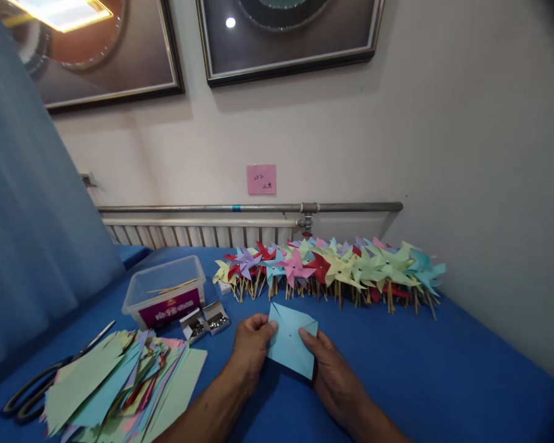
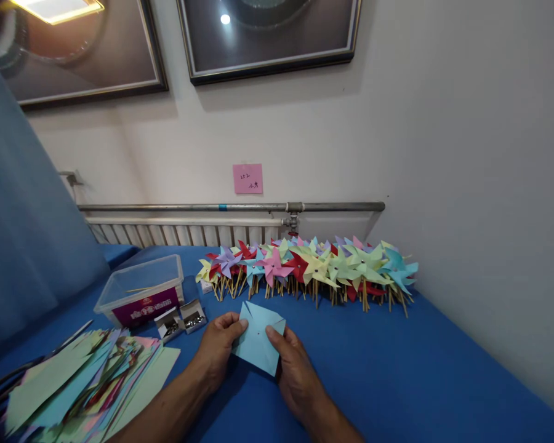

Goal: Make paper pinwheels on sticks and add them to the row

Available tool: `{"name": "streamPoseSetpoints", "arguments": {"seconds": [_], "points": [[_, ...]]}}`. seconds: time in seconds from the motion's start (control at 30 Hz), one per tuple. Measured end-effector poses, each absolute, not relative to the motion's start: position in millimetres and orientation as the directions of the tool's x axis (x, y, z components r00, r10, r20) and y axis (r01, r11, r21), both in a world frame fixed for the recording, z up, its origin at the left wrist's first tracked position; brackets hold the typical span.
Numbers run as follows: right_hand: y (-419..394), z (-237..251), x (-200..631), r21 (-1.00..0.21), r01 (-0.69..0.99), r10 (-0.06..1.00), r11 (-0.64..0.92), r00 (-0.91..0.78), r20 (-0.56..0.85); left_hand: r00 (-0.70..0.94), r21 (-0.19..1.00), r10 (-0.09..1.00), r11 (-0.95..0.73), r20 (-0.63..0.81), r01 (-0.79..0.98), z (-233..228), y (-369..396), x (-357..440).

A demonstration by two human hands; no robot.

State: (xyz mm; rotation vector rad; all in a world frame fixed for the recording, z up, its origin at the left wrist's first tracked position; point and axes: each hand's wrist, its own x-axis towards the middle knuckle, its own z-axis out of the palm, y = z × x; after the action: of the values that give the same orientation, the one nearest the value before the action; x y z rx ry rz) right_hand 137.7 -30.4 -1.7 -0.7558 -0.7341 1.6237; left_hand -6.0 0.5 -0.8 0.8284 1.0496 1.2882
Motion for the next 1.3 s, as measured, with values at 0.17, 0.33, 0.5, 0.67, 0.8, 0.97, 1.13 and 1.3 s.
{"name": "streamPoseSetpoints", "arguments": {"seconds": [0.17,0.33,0.5,0.67,0.8,0.97,1.13,1.3], "points": [[-29,-8,135,-0.838,-0.519,0.985,-0.165,-0.131,-0.113,-0.044,0.952,0.994,0.082,-0.099,-0.295,-3,1,-4],[-27,-14,133,-0.858,-0.493,0.989,-0.146,-0.071,-0.127,-0.157,0.994,0.987,-0.043,0.027,-0.102,-3,1,-6],[-28,-12,133,-0.861,-0.482,0.987,-0.16,-0.071,-0.144,-0.122,0.985,0.979,-0.156,0.165,0.08,-1,-5,-8],[-27,-13,133,-0.867,-0.477,0.99,-0.144,-0.064,-0.129,-0.074,0.91,0.934,-0.319,0.349,0.266,1,-11,-9],[-27,-14,133,-0.873,-0.47,0.992,-0.13,-0.06,-0.116,-0.004,0.849,0.899,-0.412,0.438,0.331,2,-14,-9],[-28,-13,134,-0.866,-0.482,0.991,-0.131,-0.076,-0.108,0.073,0.805,0.851,-0.516,0.519,0.291,1,-15,-9],[-27,-12,133,-0.861,-0.492,0.991,-0.13,-0.077,-0.105,0.099,0.744,0.818,-0.56,0.567,0.363,-1,-16,-9],[-29,-12,132,-0.879,-0.46,0.992,-0.123,-0.075,-0.1,0.121,0.685,0.785,-0.595,0.608,0.421,0,-18,-9]]}}
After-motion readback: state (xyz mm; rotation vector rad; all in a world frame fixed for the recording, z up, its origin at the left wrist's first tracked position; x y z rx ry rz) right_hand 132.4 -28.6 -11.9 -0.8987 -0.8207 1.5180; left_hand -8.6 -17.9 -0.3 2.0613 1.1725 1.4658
